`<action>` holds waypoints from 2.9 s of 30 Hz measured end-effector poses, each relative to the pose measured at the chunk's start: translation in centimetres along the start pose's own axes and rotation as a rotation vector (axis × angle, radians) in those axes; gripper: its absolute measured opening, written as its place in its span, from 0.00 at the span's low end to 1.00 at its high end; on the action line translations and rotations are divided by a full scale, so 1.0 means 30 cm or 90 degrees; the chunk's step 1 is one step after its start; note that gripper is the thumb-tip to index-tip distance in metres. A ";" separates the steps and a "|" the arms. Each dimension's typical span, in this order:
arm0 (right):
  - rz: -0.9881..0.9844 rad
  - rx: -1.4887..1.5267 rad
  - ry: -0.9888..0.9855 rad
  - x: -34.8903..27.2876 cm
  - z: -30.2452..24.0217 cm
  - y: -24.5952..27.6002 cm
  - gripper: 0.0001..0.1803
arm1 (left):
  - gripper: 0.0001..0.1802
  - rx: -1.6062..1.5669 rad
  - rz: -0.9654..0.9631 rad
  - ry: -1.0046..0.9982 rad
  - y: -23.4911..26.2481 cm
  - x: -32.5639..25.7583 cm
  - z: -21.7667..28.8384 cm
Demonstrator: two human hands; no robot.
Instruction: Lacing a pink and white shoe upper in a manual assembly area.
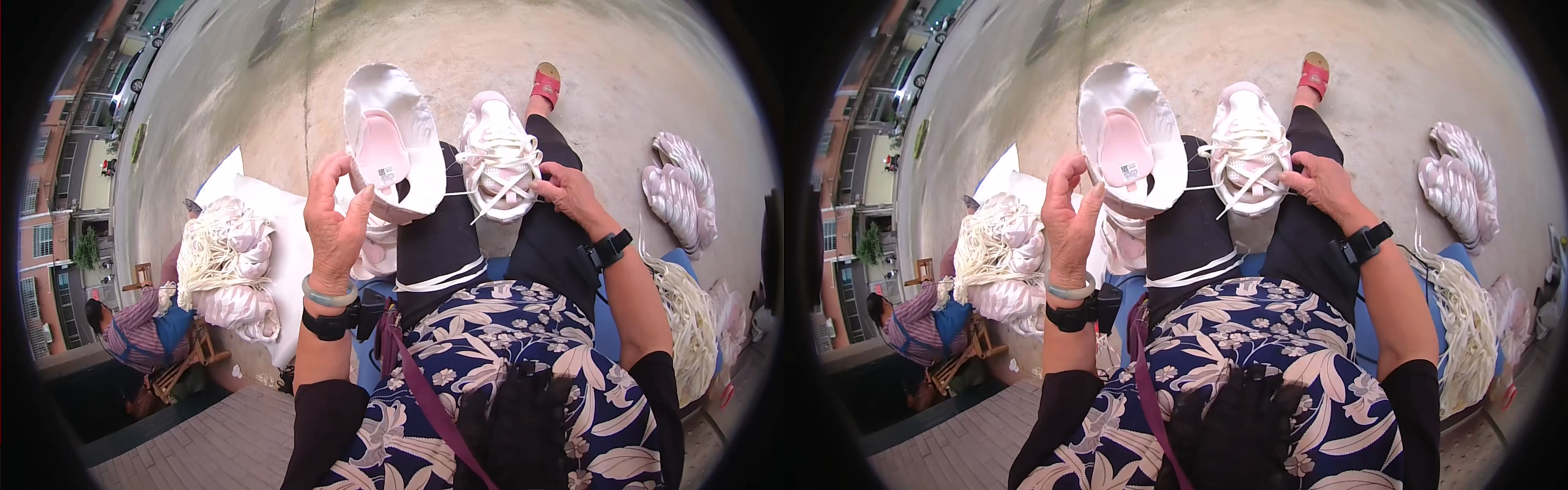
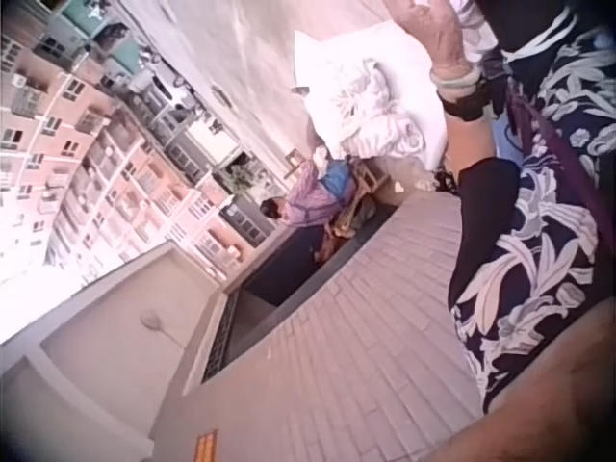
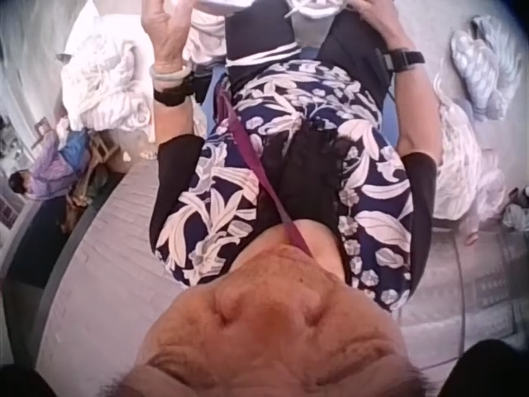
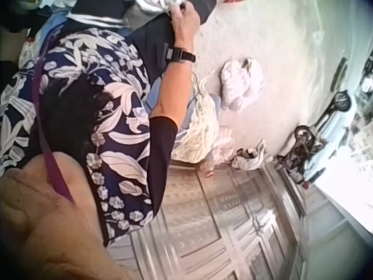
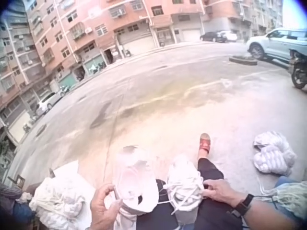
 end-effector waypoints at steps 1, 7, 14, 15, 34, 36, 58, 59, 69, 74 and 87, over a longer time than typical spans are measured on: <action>0.003 0.001 -0.002 0.001 -0.013 0.002 0.24 | 0.18 0.055 0.043 -0.031 0.005 -0.044 -0.014; -0.047 0.041 -0.002 0.034 -0.034 0.013 0.26 | 0.21 -0.493 0.034 0.311 -0.120 -0.085 -0.261; -0.009 0.000 -0.013 0.021 -0.035 0.017 0.25 | 0.25 -0.323 -0.265 0.051 -0.349 -0.069 0.019; -0.006 0.004 -0.015 0.019 -0.034 0.015 0.25 | 0.19 -0.156 -0.317 0.011 -0.355 -0.056 0.067; 0.168 0.087 0.331 -0.167 -0.239 0.112 0.16 | 0.13 0.235 -0.516 -0.089 -0.807 0.099 0.254; 0.165 -0.051 0.388 -0.174 -0.287 0.087 0.24 | 0.14 0.230 -0.515 -0.116 -0.803 0.082 0.248; 0.260 -0.336 0.294 -0.042 -0.357 0.055 0.07 | 0.13 0.134 -0.346 0.079 -0.577 0.122 0.015; 0.244 -0.342 0.300 -0.040 -0.340 0.044 0.07 | 0.13 0.136 -0.374 0.088 -0.597 0.115 0.011; 0.181 -0.226 0.250 -0.064 -0.097 0.030 0.16 | 0.25 0.148 -0.465 -0.008 -0.745 0.073 0.103; 0.128 -0.301 0.226 -0.097 -0.112 0.015 0.18 | 0.21 0.091 -0.454 -0.064 -0.793 0.079 0.124; -0.159 -0.668 -0.486 -0.812 0.766 0.316 0.11 | 0.13 0.265 -0.701 -0.013 -0.868 0.072 0.155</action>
Point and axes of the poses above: each hand's wrist, its own x-axis towards the middle knuckle, its own y-axis out of the back of the hand, z = x × y, the point moved 9 cm from there along x, towards the middle knuckle, and after that the axes turned 14 degrees about -z, right-handed, at the moved point
